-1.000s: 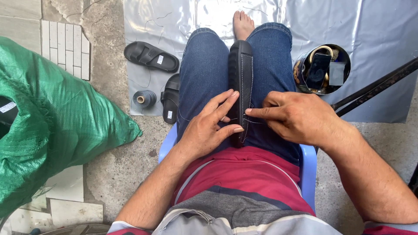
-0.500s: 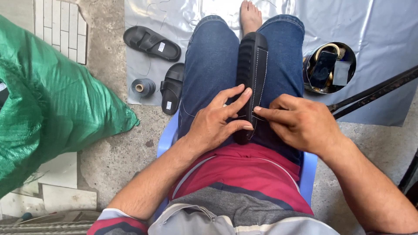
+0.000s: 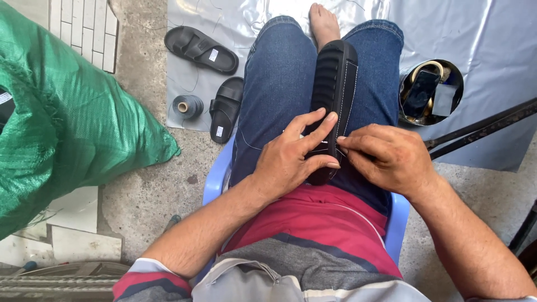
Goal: Hand-stitching the sole of a black shoe using a needle and thread.
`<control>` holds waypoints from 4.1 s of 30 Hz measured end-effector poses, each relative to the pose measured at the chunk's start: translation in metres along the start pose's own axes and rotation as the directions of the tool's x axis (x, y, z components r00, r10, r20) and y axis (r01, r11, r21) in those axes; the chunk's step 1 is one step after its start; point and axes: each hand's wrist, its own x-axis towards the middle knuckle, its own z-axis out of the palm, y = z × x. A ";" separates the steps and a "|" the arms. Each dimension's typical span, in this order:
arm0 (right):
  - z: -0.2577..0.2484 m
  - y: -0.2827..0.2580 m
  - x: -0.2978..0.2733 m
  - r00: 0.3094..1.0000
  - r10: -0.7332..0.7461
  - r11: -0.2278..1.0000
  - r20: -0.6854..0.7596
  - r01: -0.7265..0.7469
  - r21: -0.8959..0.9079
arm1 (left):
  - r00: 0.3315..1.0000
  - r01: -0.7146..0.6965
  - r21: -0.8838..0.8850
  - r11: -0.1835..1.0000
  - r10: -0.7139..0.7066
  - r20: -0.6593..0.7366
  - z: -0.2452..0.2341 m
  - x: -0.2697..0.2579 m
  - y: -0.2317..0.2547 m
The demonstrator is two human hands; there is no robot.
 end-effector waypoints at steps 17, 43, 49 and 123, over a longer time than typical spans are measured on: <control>-0.026 -0.016 0.015 0.976 -0.060 0.998 0.209 0.053 0.036 | 0.899 0.341 -0.509 0.791 -0.115 0.423 -0.055 -0.012 0.010; -0.073 -0.027 0.009 0.776 0.355 0.933 0.522 -0.258 -0.251 | 0.899 0.070 0.115 0.991 -0.112 0.423 -0.048 0.015 0.032; -0.069 -0.015 -0.012 0.783 0.499 0.867 0.372 -0.449 -0.216 | 0.955 -0.033 0.134 0.990 -0.008 0.295 -0.041 0.011 0.032; -0.037 -0.032 0.009 0.954 0.229 0.919 0.194 -0.277 0.279 | 0.998 0.034 -0.275 0.961 -0.017 0.066 -0.053 -0.016 -0.039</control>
